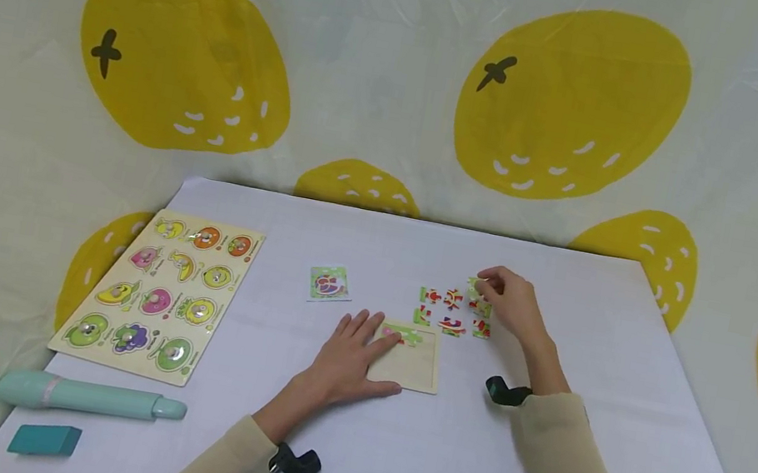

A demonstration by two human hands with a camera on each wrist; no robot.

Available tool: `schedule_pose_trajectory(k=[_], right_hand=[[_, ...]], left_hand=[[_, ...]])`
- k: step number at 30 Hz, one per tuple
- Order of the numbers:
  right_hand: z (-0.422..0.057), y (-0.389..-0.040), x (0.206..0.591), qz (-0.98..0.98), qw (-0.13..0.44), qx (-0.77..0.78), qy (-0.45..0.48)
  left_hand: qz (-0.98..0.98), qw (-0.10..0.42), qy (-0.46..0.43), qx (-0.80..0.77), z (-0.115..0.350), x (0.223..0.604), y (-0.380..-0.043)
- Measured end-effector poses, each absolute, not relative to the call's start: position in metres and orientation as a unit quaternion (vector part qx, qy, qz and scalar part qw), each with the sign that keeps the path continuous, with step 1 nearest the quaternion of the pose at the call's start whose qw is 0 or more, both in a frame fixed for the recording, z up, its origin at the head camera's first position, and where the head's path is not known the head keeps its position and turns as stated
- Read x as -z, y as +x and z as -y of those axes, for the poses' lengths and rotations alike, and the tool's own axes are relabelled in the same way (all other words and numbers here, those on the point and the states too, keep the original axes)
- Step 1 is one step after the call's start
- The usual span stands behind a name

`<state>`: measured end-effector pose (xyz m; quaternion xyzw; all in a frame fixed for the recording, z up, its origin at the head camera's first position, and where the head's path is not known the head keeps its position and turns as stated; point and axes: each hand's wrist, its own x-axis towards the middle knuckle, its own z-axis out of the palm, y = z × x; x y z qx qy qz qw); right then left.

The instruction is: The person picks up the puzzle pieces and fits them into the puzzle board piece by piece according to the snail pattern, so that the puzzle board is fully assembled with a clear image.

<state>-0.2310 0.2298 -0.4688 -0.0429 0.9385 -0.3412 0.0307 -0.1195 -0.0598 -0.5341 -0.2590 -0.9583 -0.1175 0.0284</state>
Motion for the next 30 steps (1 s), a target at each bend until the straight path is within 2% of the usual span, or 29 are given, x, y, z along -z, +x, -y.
schedule_pose_trajectory(k=[9,30], right_hand=[[-0.214,-0.211,0.465,-0.935,0.028,0.345,-0.079],[-0.19,-0.18,0.478,-0.927,0.063,0.351,-0.119]], left_hand=[[0.959,0.027,-0.258,0.111,0.06,0.535,-0.122],[0.959,0.024,-0.259,0.111,0.061,0.535,-0.121]])
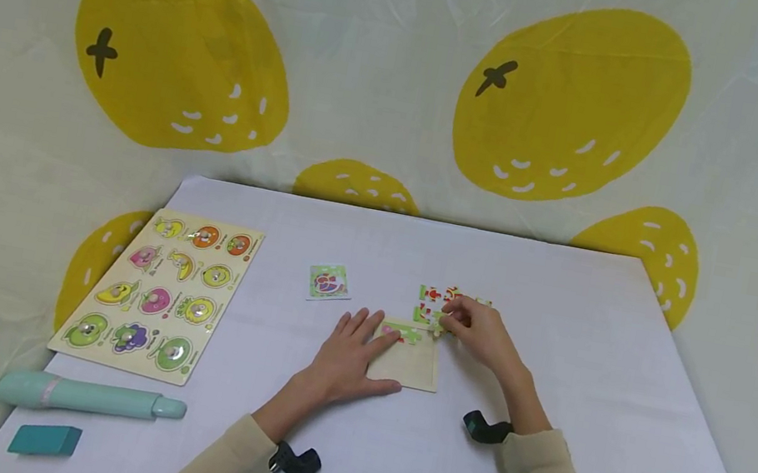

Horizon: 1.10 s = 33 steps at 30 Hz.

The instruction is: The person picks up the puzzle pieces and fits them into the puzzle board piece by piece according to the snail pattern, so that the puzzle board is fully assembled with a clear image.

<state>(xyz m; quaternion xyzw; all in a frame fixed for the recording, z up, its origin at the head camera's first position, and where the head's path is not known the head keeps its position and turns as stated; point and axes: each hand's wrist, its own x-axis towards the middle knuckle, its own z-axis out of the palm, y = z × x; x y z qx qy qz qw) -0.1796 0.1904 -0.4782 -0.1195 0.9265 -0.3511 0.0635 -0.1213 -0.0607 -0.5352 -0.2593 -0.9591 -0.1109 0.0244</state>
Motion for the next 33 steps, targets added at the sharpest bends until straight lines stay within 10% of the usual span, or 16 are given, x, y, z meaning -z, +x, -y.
schedule_pose_trajectory(k=[33], right_hand=[[-0.172,-0.17,0.499,-0.933,0.075,0.313,-0.16]], left_hand=[[0.958,0.031,-0.262,0.114,0.062,0.534,-0.121]])
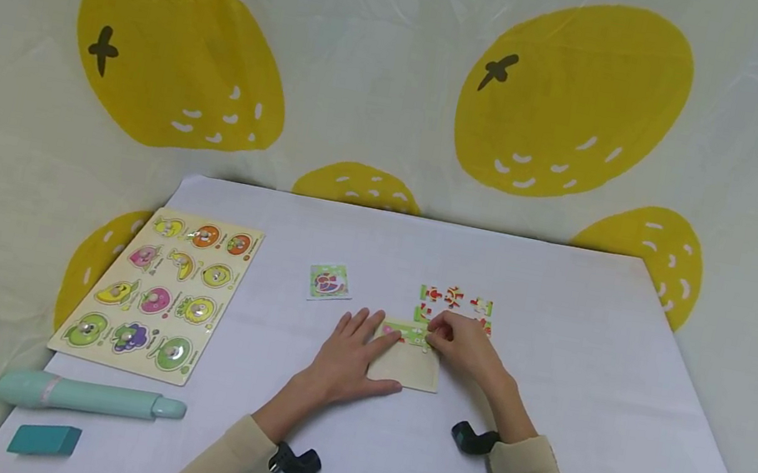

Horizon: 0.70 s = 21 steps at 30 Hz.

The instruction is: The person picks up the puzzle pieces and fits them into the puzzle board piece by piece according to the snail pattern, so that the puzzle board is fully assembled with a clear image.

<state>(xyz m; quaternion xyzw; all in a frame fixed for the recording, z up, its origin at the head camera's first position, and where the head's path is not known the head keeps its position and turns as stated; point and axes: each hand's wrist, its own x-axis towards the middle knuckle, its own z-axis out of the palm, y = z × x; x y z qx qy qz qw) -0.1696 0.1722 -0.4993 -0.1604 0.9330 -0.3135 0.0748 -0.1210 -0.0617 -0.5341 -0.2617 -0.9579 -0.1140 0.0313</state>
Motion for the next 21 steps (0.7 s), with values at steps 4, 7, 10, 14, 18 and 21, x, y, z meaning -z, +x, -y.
schedule_pose_trajectory(k=[4,7,10,14,18,21], right_hand=[[-0.172,-0.17,0.5,-0.933,0.074,0.312,-0.162],[-0.171,-0.17,0.5,-0.933,0.073,0.312,-0.163],[-0.172,-0.17,0.5,-0.933,0.073,0.312,-0.163],[-0.172,-0.17,0.5,-0.932,0.075,0.317,-0.158],[-0.172,-0.169,0.5,-0.931,0.075,0.32,-0.158],[-0.172,-0.169,0.499,-0.931,0.073,0.32,-0.162]], left_hand=[[0.958,0.028,-0.261,0.115,0.061,0.534,-0.122],[0.957,0.024,-0.263,0.117,0.062,0.535,-0.122],[0.956,0.019,-0.267,0.117,0.065,0.534,-0.123],[0.953,0.009,-0.274,0.129,0.07,0.532,-0.125],[0.947,-0.016,-0.276,0.165,0.076,0.53,-0.127],[0.943,-0.038,-0.27,0.193,0.08,0.528,-0.128]])
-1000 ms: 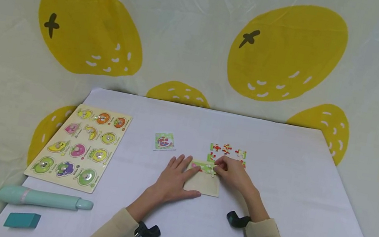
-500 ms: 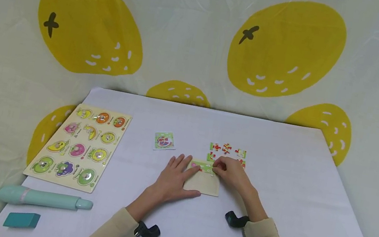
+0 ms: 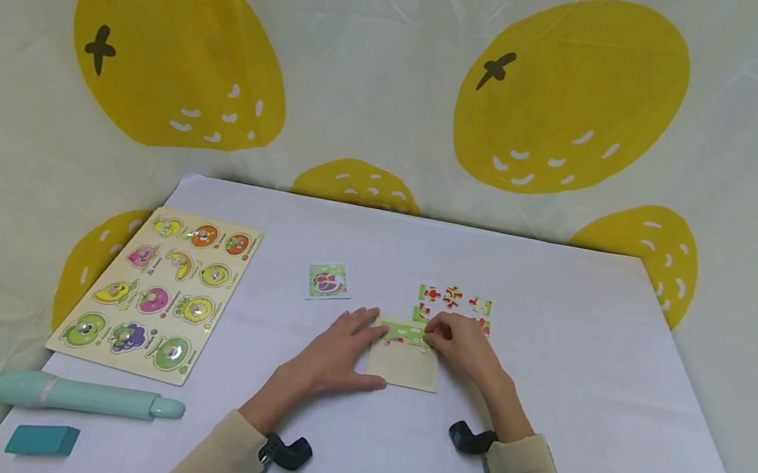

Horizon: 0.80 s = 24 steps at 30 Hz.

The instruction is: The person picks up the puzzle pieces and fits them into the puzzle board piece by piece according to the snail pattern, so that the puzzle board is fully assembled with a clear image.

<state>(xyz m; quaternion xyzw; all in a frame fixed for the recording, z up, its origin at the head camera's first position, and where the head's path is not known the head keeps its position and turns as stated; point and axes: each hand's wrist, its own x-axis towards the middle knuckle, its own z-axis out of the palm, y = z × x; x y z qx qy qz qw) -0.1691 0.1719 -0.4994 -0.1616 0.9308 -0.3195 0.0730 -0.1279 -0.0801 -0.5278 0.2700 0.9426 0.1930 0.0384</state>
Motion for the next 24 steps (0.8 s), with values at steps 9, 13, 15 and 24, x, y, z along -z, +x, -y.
schedule_pose_trajectory(k=[9,13,15,24], right_hand=[[-0.171,-0.17,0.5,-0.933,0.066,0.314,-0.165],[-0.171,-0.17,0.5,-0.935,0.068,0.308,-0.164],[-0.171,-0.17,0.498,-0.935,0.073,0.305,-0.166],[-0.172,-0.175,0.49,-0.936,0.08,0.313,-0.142]], left_hand=[[-0.936,0.055,0.271,-0.219,0.086,0.523,-0.13],[-0.936,0.051,0.269,-0.219,0.086,0.523,-0.13],[-0.937,0.051,0.268,-0.22,0.086,0.523,-0.129],[-0.938,0.053,0.267,-0.215,0.085,0.523,-0.129]])
